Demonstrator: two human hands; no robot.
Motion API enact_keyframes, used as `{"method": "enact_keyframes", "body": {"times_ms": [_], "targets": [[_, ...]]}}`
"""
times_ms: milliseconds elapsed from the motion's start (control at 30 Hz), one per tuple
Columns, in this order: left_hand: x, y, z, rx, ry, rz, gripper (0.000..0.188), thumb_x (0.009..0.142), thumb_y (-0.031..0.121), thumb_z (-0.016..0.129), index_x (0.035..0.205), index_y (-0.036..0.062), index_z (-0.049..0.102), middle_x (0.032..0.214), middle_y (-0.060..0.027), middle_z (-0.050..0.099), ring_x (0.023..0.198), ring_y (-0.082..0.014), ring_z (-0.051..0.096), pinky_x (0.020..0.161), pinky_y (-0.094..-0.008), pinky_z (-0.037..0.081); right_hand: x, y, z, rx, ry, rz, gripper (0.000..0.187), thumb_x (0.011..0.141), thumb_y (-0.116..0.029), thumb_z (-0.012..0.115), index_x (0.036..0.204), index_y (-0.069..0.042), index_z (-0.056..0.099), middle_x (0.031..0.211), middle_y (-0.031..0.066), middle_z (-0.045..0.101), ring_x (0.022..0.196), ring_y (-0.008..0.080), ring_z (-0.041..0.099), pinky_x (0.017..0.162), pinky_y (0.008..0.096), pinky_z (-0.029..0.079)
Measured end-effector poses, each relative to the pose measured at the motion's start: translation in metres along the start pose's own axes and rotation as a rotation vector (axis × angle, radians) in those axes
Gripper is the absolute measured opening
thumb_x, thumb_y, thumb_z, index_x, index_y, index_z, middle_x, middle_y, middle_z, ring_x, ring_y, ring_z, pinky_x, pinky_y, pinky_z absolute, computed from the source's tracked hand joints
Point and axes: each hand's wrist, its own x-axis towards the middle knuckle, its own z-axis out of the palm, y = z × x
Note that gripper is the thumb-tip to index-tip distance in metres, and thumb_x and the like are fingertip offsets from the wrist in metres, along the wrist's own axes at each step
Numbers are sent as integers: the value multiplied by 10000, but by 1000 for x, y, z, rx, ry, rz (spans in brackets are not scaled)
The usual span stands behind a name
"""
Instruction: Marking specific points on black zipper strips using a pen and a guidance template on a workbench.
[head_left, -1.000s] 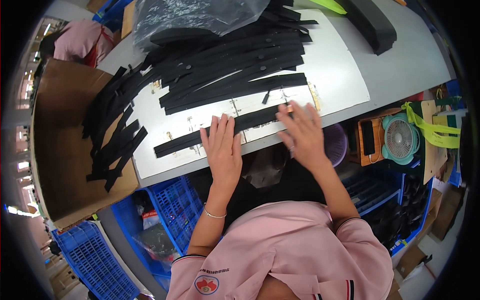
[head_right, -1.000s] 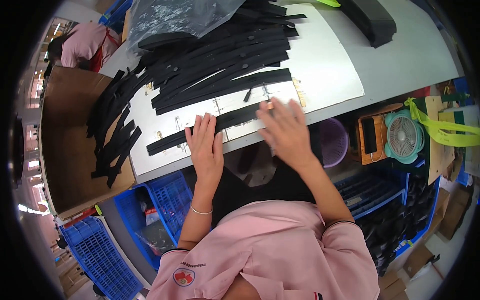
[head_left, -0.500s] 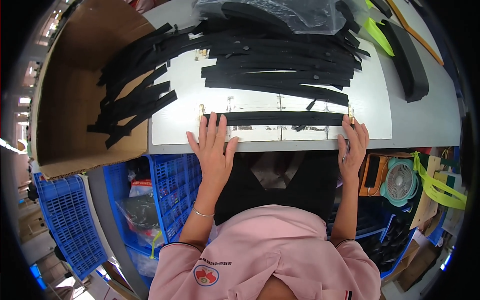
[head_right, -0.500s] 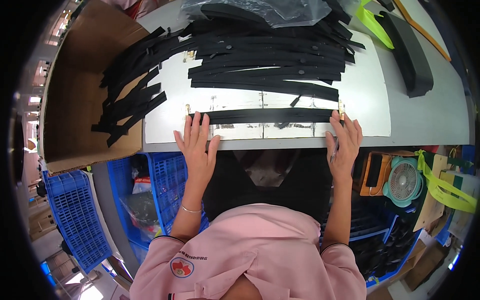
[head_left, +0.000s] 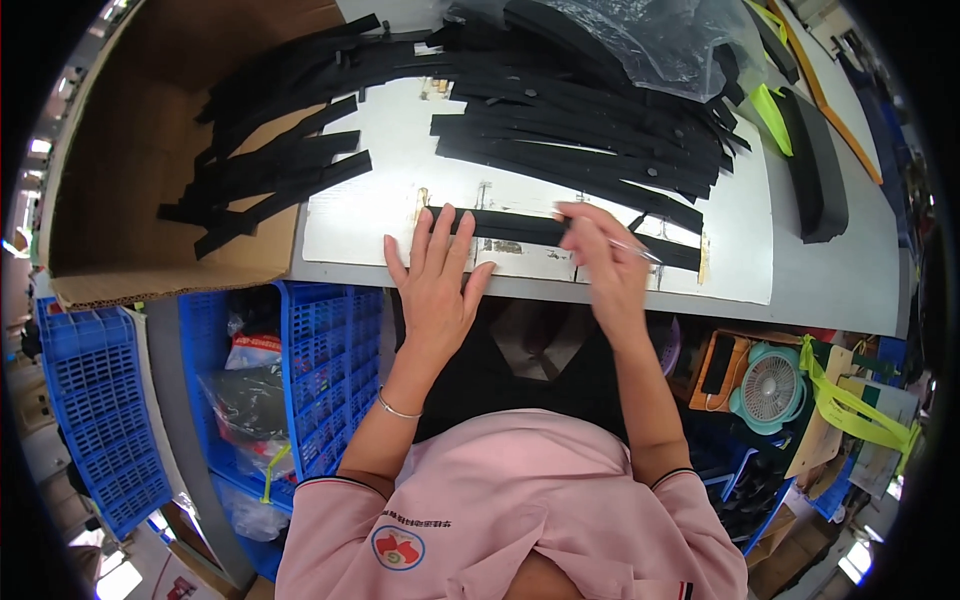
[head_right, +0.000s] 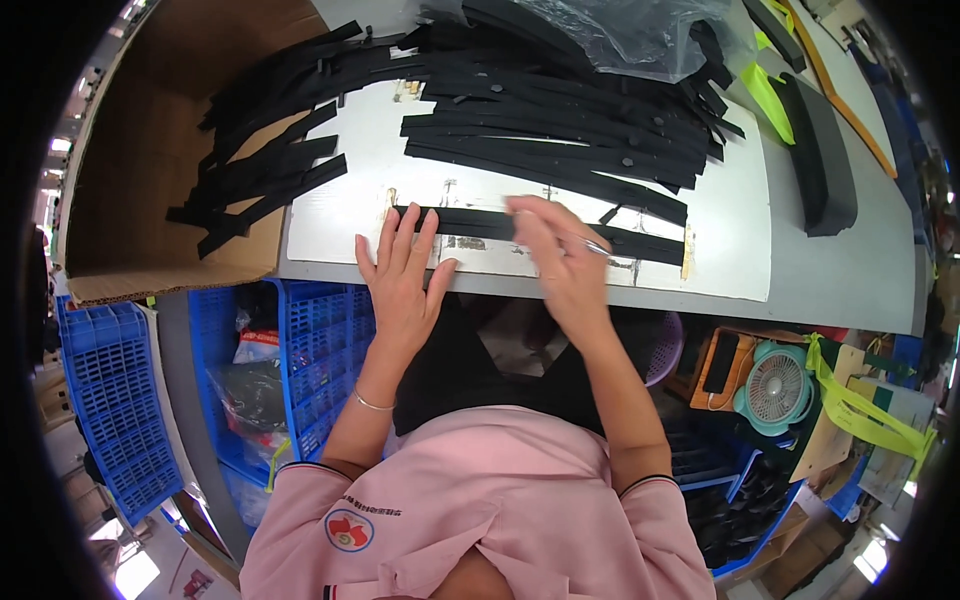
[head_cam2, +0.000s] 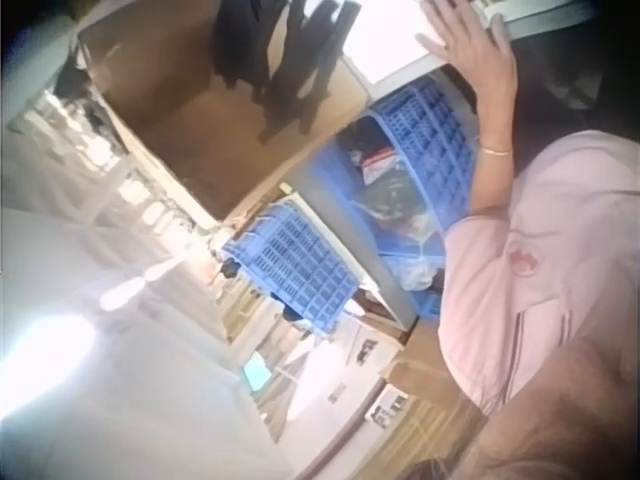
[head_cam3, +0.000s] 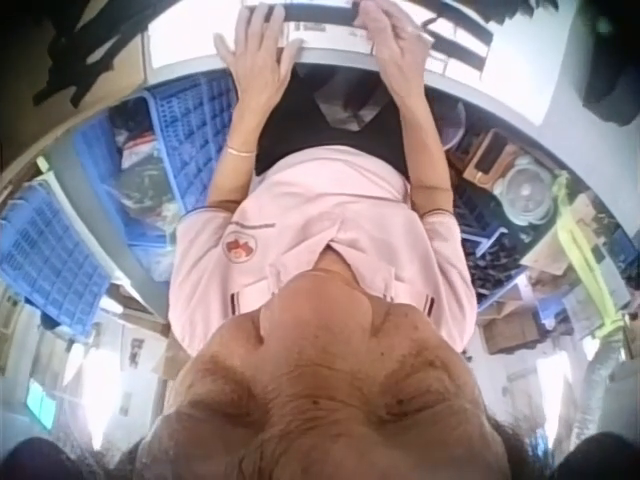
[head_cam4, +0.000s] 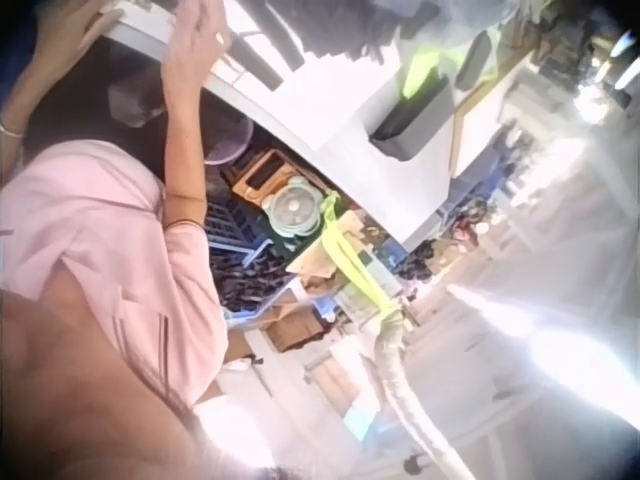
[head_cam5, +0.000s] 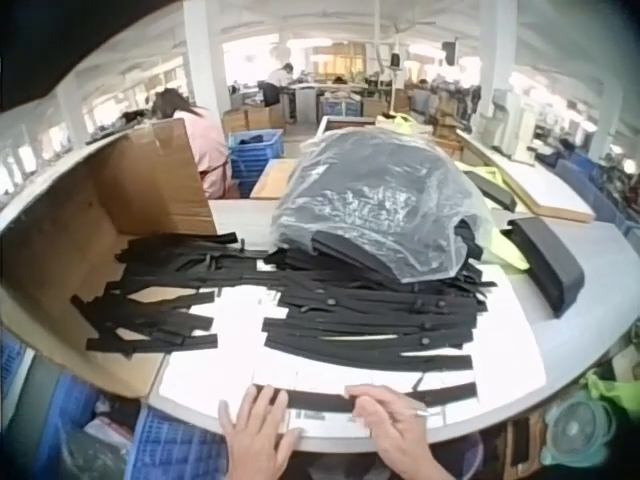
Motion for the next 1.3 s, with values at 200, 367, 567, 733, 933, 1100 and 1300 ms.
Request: {"method": "enact_keyframes", "body": {"times_ms": [200,367,567,733,933,1100,1300], "targets": [[3,4,1,9,43,26,637,941,361,732,1497,106,554,1566,-123,502,1504,-338,392,1220,-663,106,32,32,55,-67,-145,-55,212,1051,-181,632,1076,-2,743,810,0,667,681,53,560,619,218,442],[0,0,2,-37,82,6,632,933,368,735,1485,113,564,1569,-100,501,1499,-314,403,1213,-671,115,30,32,65,-248,-126,-124,196,1032,-173,628,1037,-1,720,874,104,735,706,185,686,674,294,513],[0,0,3,-34,92,11,633,926,388,734,1469,103,575,1560,-95,505,1499,-306,397,1215,-662,114,30,35,64,-317,-145,-161,199,1039,-182,621,1040,-9,719,922,87,747,719,191,693,688,295,521],[-1,1,3,-32,83,3,630,936,372,726,1486,109,567,1576,-95,496,1512,-304,385,1225,-637,95,29,40,70,-321,-43,-273,188,1023,-178,652,1009,-5,724,907,90,751,684,185,702,624,289,520],[0,2,2,-22,66,-9,634,945,343,718,1513,116,553,1588,-100,494,1525,-304,375,1239,-609,76,28,37,59,-285,-222,-269,205,1004,-183,675,935,-5,750,732,80,726,590,180,679,580,289,511],[0,1,4,8,78,11,644,923,369,740,1486,110,562,1576,-96,494,1513,-304,383,1221,-662,104,30,43,62,-311,-176,-361,199,986,-182,685,894,-21,758,687,62,701,546,195,650,548,296,490],[1,1,3,38,61,3,617,937,356,729,1483,111,580,1567,-99,508,1516,-303,379,1226,-655,92,30,42,64,-271,-161,-395,201,978,-174,683,856,-33,758,712,52,710,550,211,658,534,311,480]]}}
